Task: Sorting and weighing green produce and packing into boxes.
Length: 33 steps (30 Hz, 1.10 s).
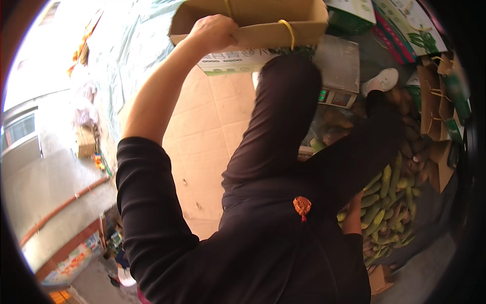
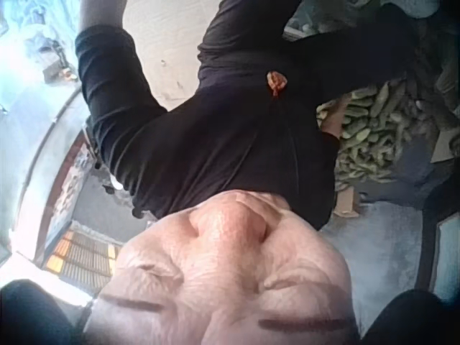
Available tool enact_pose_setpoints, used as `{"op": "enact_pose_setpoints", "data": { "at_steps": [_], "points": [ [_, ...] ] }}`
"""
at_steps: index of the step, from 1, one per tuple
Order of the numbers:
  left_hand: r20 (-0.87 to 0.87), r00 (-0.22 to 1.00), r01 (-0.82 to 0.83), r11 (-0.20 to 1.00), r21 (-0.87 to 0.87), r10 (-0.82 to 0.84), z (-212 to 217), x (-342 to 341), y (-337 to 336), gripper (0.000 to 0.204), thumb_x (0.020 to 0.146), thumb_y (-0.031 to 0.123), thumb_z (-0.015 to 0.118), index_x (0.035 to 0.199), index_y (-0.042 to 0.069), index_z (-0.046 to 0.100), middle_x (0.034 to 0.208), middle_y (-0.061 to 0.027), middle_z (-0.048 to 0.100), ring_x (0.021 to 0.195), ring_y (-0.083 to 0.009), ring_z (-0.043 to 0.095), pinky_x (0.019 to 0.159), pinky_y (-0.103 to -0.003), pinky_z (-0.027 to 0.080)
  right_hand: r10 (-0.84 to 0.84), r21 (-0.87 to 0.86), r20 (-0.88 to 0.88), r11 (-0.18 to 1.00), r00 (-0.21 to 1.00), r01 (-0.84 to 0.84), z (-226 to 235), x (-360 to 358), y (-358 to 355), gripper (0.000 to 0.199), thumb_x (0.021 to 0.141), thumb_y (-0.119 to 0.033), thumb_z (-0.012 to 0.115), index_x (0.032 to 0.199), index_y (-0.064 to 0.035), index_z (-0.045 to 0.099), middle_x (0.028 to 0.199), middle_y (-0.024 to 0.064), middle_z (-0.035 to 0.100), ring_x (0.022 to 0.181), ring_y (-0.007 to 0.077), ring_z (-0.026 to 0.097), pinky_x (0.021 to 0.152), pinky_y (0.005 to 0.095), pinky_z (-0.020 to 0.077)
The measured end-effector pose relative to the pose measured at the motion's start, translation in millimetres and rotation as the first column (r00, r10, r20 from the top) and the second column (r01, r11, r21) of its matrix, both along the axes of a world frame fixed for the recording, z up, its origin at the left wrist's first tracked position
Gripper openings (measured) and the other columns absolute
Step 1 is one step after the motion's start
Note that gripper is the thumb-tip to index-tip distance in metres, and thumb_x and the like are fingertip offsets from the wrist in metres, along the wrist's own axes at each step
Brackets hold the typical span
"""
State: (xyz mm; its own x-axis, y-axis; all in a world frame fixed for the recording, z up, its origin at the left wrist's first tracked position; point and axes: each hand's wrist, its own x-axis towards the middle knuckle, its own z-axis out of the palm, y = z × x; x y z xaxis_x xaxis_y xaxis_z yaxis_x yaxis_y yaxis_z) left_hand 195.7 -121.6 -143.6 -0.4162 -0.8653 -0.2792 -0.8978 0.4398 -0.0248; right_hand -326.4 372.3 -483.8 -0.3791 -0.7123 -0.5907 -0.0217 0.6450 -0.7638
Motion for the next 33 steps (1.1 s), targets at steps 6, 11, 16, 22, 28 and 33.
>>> {"op": "enact_pose_setpoints", "data": {
  "at_steps": [6, 11, 16, 22, 28, 33],
  "points": [
    [-0.045, 0.894, -0.448, 0.893, -0.036, 0.447, -30, 151, 105, 0.029, 0.072, 0.03, 0.067, 0.09, 0.007, 0.069, 0.081, -0.0166, 0.065, 0.08, -0.0337, 0.062, 0.072, -0.042, 0.048, 0.174, 0.04, 0.121, 0.983, 0.977, -0.18, 28, -96, 146, 0.045, 0.098, -0.032, 0.032, 0.102, 0.004, 0.06, 0.096, 0.0201, 0.065, 0.09, 0.0242, 0.062, 0.075, 0.0407, 0.0471],
    [-0.067, 0.659, -0.752, 0.652, -0.098, 0.749, -45, 239, 260, 0.033, 0.075, 0.039, 0.062, 0.084, 0.008, 0.069, 0.085, -0.0179, 0.065, 0.084, -0.0365, 0.061, 0.073, -0.046, 0.049, 0.249, 0.031, 0.219, 0.965, 0.943, -0.262, -10, -106, 133, 0.046, 0.098, -0.032, 0.032, 0.102, 0.0044, 0.06, 0.097, 0.0198, 0.065, 0.09, 0.0241, 0.061, 0.075, 0.0408, 0.0471],
    [0.092, 0.312, -0.95, 0.311, 0.032, 0.946, -107, 242, 374, 0.05, 0.07, 0.041, 0.065, 0.105, 0.005, 0.065, 0.106, -0.0189, 0.064, 0.099, -0.0352, 0.06, 0.084, -0.046, 0.049, 0.072, 0.01, 0.124, 0.997, 0.99, -0.074, -94, -59, -54, 0.046, 0.098, -0.033, 0.033, 0.103, 0.0047, 0.06, 0.097, 0.0194, 0.065, 0.09, 0.024, 0.061, 0.075, 0.0408, 0.0471],
    [0.491, 0.747, -0.544, 0.836, 0.064, 0.448, -173, 280, 637, 0.01, 0.078, 0.023, 0.06, 0.075, 0.014, 0.064, 0.073, -0.0033, 0.067, 0.061, -0.0209, 0.064, 0.052, -0.038, 0.049, -0.196, -0.089, 0.037, 0.976, 0.98, 0.199, -115, -23, -41, 0.047, 0.098, -0.033, 0.033, 0.103, 0.0051, 0.06, 0.098, 0.019, 0.065, 0.09, 0.0239, 0.061, 0.075, 0.0408, 0.0471],
    [0.18, 0.708, -0.704, 0.704, 0.094, 0.683, -155, 232, 542, 0.015, 0.082, 0.025, 0.059, 0.085, 0.011, 0.063, 0.077, -0.0062, 0.067, 0.065, -0.0232, 0.064, 0.056, -0.038, 0.05, -0.205, 0.122, 0.232, 0.976, 0.951, 0.18, -30, 2, -62, 0.04, 0.094, -0.021, 0.045, 0.126, 0.0034, 0.05, 0.119, 0.0143, 0.057, 0.102, 0.0252, 0.058, 0.086, 0.0353, 0.047],
    [-0.03, 0.362, -0.924, 0.362, 0.12, 0.932, -106, 237, 538, 0.022, 0.086, 0.027, 0.058, 0.094, 0.008, 0.063, 0.081, -0.0092, 0.067, 0.07, -0.0255, 0.064, 0.061, -0.038, 0.051, -0.034, -0.03, -0.035, 0.999, 0.999, 0.033, -49, 46, -83, 0.033, 0.089, -0.028, 0.047, 0.097, -0.0012, 0.064, 0.087, 0.021, 0.066, 0.079, 0.0307, 0.064, 0.073, 0.0381, 0.0477]
  ]
}}
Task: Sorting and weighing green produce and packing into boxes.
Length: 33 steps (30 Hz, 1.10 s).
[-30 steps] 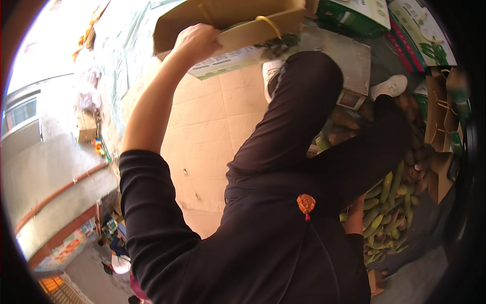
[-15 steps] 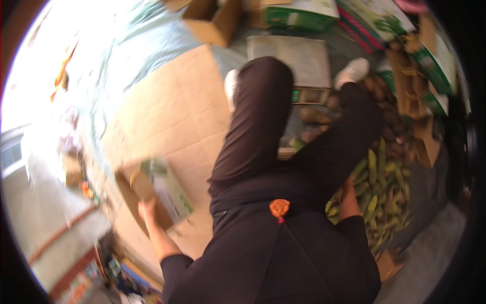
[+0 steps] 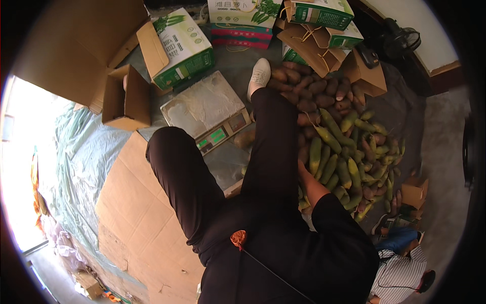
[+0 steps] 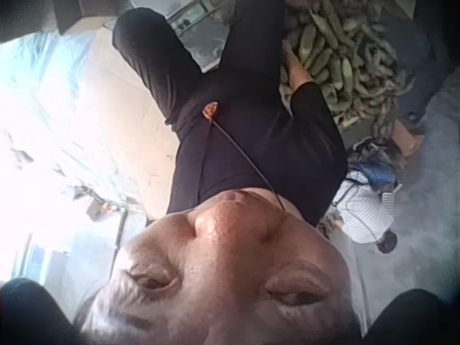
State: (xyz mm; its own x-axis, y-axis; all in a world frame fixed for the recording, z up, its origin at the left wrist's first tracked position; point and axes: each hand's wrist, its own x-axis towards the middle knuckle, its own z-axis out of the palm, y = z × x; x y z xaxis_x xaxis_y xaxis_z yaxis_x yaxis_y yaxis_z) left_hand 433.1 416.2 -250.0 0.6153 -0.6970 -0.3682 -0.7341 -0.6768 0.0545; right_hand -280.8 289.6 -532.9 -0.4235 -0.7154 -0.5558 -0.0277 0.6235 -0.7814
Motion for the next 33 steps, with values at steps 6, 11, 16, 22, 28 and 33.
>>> {"op": "enact_pose_setpoints", "data": {
  "at_steps": [6, 11, 16, 22, 28, 33],
  "points": [
    [-0.526, 0.784, -0.391, 0.92, -0.004, 0.331, -78, -33, -100, 0.031, 0.09, 0.03, 0.057, 0.106, 0.004, 0.063, 0.086, -0.0127, 0.067, 0.075, -0.0282, 0.064, 0.067, -0.037, 0.052, -0.091, -0.148, -0.111, 0.986, 0.99, 0.074, -93, -165, 85, 0.02, 0.083, -0.024, 0.057, 0.091, -0.007, 0.064, 0.082, 0.0148, 0.066, 0.075, 0.0346, 0.064, 0.069, 0.0414, 0.0495],
    [-0.315, 0.922, -0.298, 0.93, -0.213, 0.224, -6, 1, -257, 0.017, 0.089, 0.016, 0.05, 0.085, 0.002, 0.057, 0.066, -0.0075, 0.056, 0.055, -0.0156, 0.056, 0.042, -0.027, 0.044, -0.135, 0.139, -0.011, 0.981, 0.991, 0.135, -37, -12, 28, 0.017, 0.081, -0.02, 0.06, 0.09, -0.0064, 0.065, 0.084, 0.0136, 0.067, 0.079, 0.0322, 0.065, 0.071, 0.0409, 0.0509],
    [-0.384, 0.69, 0.226, 0.686, -0.691, -0.614, 44, -209, -481, 0.025, 0.087, 0.01, 0.057, 0.107, -0.004, 0.061, 0.088, -0.0111, 0.065, 0.076, -0.0192, 0.061, 0.071, -0.03, 0.052, -0.039, -0.051, -0.629, 0.999, 0.776, 0.009, 62, -71, -24, 0.013, 0.076, -0.015, 0.063, 0.082, -0.0034, 0.063, 0.072, 0.0104, 0.063, 0.068, 0.0236, 0.063, 0.063, 0.0367, 0.0501],
    [-0.046, 0.224, 0.715, 0.196, -0.671, -0.974, 95, -431, -528, 0.021, 0.08, 0.005, 0.062, 0.101, 0.0, 0.065, 0.089, -0.0145, 0.065, 0.08, -0.0259, 0.065, 0.073, -0.035, 0.051, -0.342, -0.337, -0.527, 0.924, 0.778, 0.178, 162, -121, -144, 0.02, 0.075, -0.017, 0.065, 0.088, -0.0029, 0.061, 0.086, 0.0166, 0.061, 0.088, 0.0342, 0.06, 0.074, 0.0406, 0.048],
    [-0.144, 0.056, 0.918, 0.108, -0.381, -0.988, 48, -479, -529, 0.025, 0.076, 0.013, 0.069, 0.099, 0.004, 0.067, 0.088, -0.015, 0.067, 0.081, -0.0301, 0.065, 0.073, -0.038, 0.049, -0.518, -0.529, -0.612, 0.83, 0.598, 0.178, 271, -173, -257, 0.035, 0.073, -0.011, 0.07, 0.104, -0.0072, 0.054, 0.108, 0.0154, 0.054, 0.1, 0.0353, 0.054, 0.083, 0.0424, 0.0462],
    [-0.272, 0.18, 0.886, 0.276, -0.372, -0.945, 57, -477, -538, 0.024, 0.077, 0.014, 0.067, 0.098, 0.002, 0.068, 0.088, -0.017, 0.068, 0.079, -0.0265, 0.066, 0.075, -0.035, 0.051, -0.533, -0.549, -0.786, 0.835, 0.314, 0.044, 358, -199, -348, 0.057, 0.069, -0.013, 0.075, 0.12, -0.0135, 0.05, 0.126, 0.0138, 0.045, 0.117, 0.0344, 0.043, 0.093, 0.0445, 0.0399]
  ]
}}
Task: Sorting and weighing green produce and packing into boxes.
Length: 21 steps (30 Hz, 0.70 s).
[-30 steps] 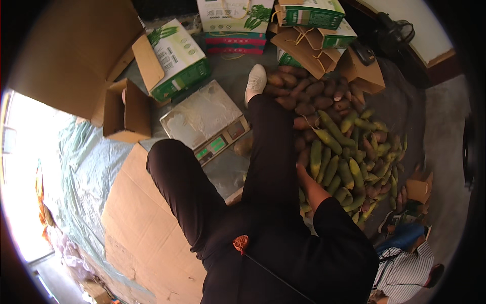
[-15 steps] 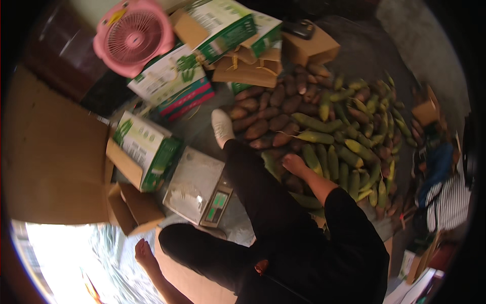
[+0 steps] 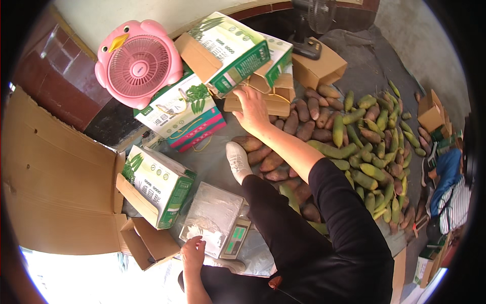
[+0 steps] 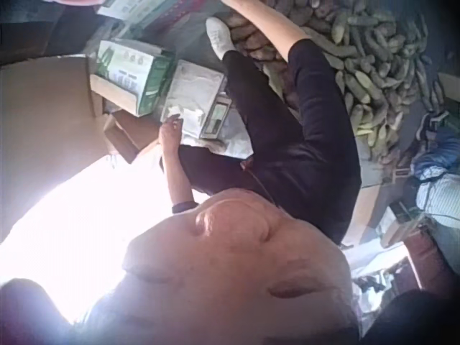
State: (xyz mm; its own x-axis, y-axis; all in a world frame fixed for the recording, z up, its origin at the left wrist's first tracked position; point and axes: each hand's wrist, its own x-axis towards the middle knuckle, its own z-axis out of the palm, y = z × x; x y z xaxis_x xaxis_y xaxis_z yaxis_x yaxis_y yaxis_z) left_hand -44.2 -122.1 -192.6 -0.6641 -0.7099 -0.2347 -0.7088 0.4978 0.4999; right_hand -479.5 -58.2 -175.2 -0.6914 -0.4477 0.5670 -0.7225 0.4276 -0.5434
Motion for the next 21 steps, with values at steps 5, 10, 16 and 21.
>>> {"op": "enact_pose_setpoints", "data": {
  "at_steps": [5, 10, 16, 21],
  "points": [
    [0.009, 0.999, -0.036, 0.998, 0.048, 0.035, 3, 5, -5, 0.024, 0.078, 0.011, 0.065, 0.1, 0.001, 0.068, 0.087, -0.0181, 0.068, 0.08, -0.0267, 0.067, 0.075, -0.035, 0.051, -0.014, 0.132, -0.239, 0.99, 0.971, 0.047, 21, -13, -90, 0.066, 0.067, -0.019, 0.077, 0.126, -0.0164, 0.048, 0.135, 0.0097, 0.039, 0.125, 0.0307, 0.036, 0.096, 0.0556, 0.0341],
    [-0.036, 0.998, -0.055, 0.997, 0.059, 0.058, -11, 18, -9, 0.023, 0.077, 0.009, 0.066, 0.098, 0.0, 0.067, 0.082, -0.0171, 0.067, 0.075, -0.0273, 0.066, 0.068, -0.035, 0.051, -0.05, 0.346, -0.429, 0.913, 0.902, 0.215, 10, -42, -148, 0.041, 0.086, -0.018, 0.05, 0.127, -0.0135, 0.05, 0.142, 0.0068, 0.032, 0.13, 0.0293, 0.028, 0.096, 0.0685, 0.0249],
    [-0.025, 0.998, -0.063, 0.995, 0.081, 0.066, -5, 16, -10, 0.022, 0.077, 0.006, 0.066, 0.099, 0.001, 0.068, 0.082, -0.0166, 0.068, 0.074, -0.0247, 0.067, 0.069, -0.033, 0.052, -0.107, 0.422, -0.468, 0.845, 0.877, 0.329, 7, -72, -171, 0.04, 0.09, -0.021, 0.045, 0.128, -0.01, 0.049, 0.139, 0.0088, 0.037, 0.131, 0.0293, 0.028, 0.095, 0.074, 0.0221],
    [-0.022, 0.999, -0.041, 0.988, 0.151, 0.045, 0, 20, -12, 0.025, 0.083, 0.009, 0.062, 0.107, 0.003, 0.065, 0.085, -0.0162, 0.067, 0.078, -0.0264, 0.064, 0.071, -0.037, 0.05, -0.193, 0.408, -0.357, 0.848, 0.914, 0.339, 40, -80, -176, 0.04, 0.09, -0.023, 0.045, 0.126, -0.0083, 0.052, 0.134, 0.0124, 0.044, 0.128, 0.0324, 0.034, 0.094, 0.0764, 0.0221]
  ]
}}
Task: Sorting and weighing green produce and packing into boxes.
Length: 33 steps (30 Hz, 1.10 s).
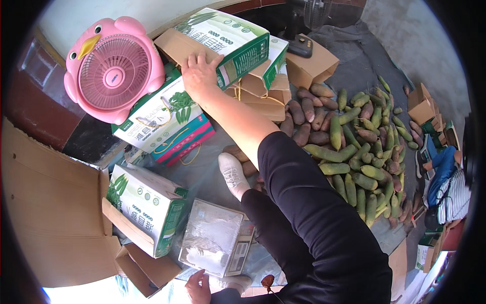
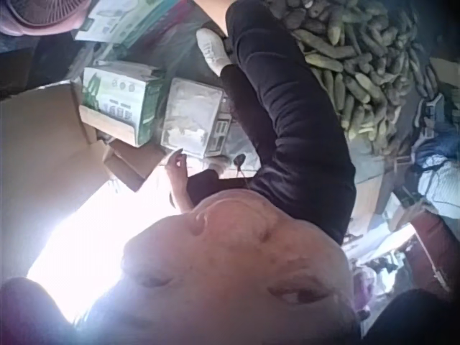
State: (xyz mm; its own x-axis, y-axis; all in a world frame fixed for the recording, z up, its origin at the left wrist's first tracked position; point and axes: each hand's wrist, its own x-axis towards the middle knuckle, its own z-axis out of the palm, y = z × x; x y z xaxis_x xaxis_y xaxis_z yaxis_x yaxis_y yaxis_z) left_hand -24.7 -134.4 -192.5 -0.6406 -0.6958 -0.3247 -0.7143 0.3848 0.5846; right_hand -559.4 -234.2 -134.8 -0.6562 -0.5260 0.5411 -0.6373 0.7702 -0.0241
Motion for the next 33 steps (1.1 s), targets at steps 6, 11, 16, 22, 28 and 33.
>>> {"op": "enact_pose_setpoints", "data": {
  "at_steps": [6, 11, 16, 22, 28, 33],
  "points": [
    [-0.041, 0.998, 0.037, 0.998, -0.051, -0.039, -1, 3, 2, 0.025, 0.084, 0.01, 0.061, 0.108, 0.004, 0.065, 0.088, -0.0169, 0.067, 0.081, -0.0276, 0.064, 0.071, -0.037, 0.05, -0.037, -0.144, 0.052, 0.989, 0.998, 0.044, 57, -36, 48, 0.033, 0.089, -0.018, 0.044, 0.115, -0.003, 0.056, 0.116, 0.0169, 0.054, 0.114, 0.0435, 0.045, 0.084, 0.0735, 0.0355],
    [-0.006, 0.999, -0.032, 0.997, -0.075, 0.031, -4, 5, 7, 0.022, 0.077, 0.006, 0.066, 0.097, 0.0, 0.068, 0.081, -0.0169, 0.068, 0.071, -0.0253, 0.067, 0.066, -0.034, 0.052, -0.035, -0.297, 0.013, 0.954, 0.999, 0.037, 112, -54, 120, 0.024, 0.086, -0.016, 0.046, 0.097, -0.0043, 0.064, 0.095, 0.0152, 0.067, 0.09, 0.0335, 0.065, 0.077, 0.0433, 0.0528],
    [-0.046, 0.999, -0.006, 0.987, -0.161, -0.001, -4, 6, 6, 0.021, 0.076, 0.007, 0.065, 0.095, 0.0, 0.068, 0.079, -0.0178, 0.067, 0.072, -0.0279, 0.066, 0.066, -0.035, 0.051, -0.023, -0.418, 0.069, 0.907, 0.997, 0.05, 154, -60, 217, 0.026, 0.081, -0.013, 0.048, 0.1, -0.015, 0.066, 0.095, 0.015, 0.066, 0.091, 0.0342, 0.064, 0.079, 0.0438, 0.0506],
    [-0.125, 0.991, 0.007, 0.955, -0.297, -0.047, -17, 21, 0, 0.024, 0.074, 0.003, 0.065, 0.098, -0.001, 0.065, 0.082, -0.0168, 0.064, 0.074, -0.0304, 0.064, 0.069, -0.038, 0.05, 0.188, -0.554, 0.168, 0.83, 0.968, -0.065, 182, -31, 339, 0.03, 0.088, -0.007, 0.05, 0.116, -0.0051, 0.06, 0.101, 0.0162, 0.067, 0.096, 0.0244, 0.063, 0.086, 0.032, 0.046],
    [-0.224, 0.962, 0.022, 0.865, -0.501, -0.154, 34, 11, 14, 0.04, 0.071, -0.002, 0.064, 0.111, -0.002, 0.058, 0.107, -0.0211, 0.057, 0.099, -0.038, 0.056, 0.086, -0.042, 0.045, 0.448, -0.635, 0.192, 0.735, 0.873, -0.237, 206, 38, 384, 0.028, 0.093, -0.005, 0.046, 0.118, -0.003, 0.059, 0.104, 0.0059, 0.066, 0.095, 0.0116, 0.059, 0.087, 0.0274, 0.0451],
    [-0.332, 0.925, -0.005, 0.869, -0.495, -0.183, 123, -11, 52, 0.037, 0.073, -0.004, 0.063, 0.11, 0.002, 0.061, 0.106, -0.0158, 0.06, 0.099, -0.0331, 0.058, 0.087, -0.039, 0.046, 0.662, -0.666, 0.204, 0.634, 0.721, -0.394, 206, 76, 365, 0.027, 0.091, -0.005, 0.048, 0.115, -0.0028, 0.061, 0.101, 0.013, 0.068, 0.092, 0.0181, 0.064, 0.084, 0.0303, 0.0476]
  ]
}}
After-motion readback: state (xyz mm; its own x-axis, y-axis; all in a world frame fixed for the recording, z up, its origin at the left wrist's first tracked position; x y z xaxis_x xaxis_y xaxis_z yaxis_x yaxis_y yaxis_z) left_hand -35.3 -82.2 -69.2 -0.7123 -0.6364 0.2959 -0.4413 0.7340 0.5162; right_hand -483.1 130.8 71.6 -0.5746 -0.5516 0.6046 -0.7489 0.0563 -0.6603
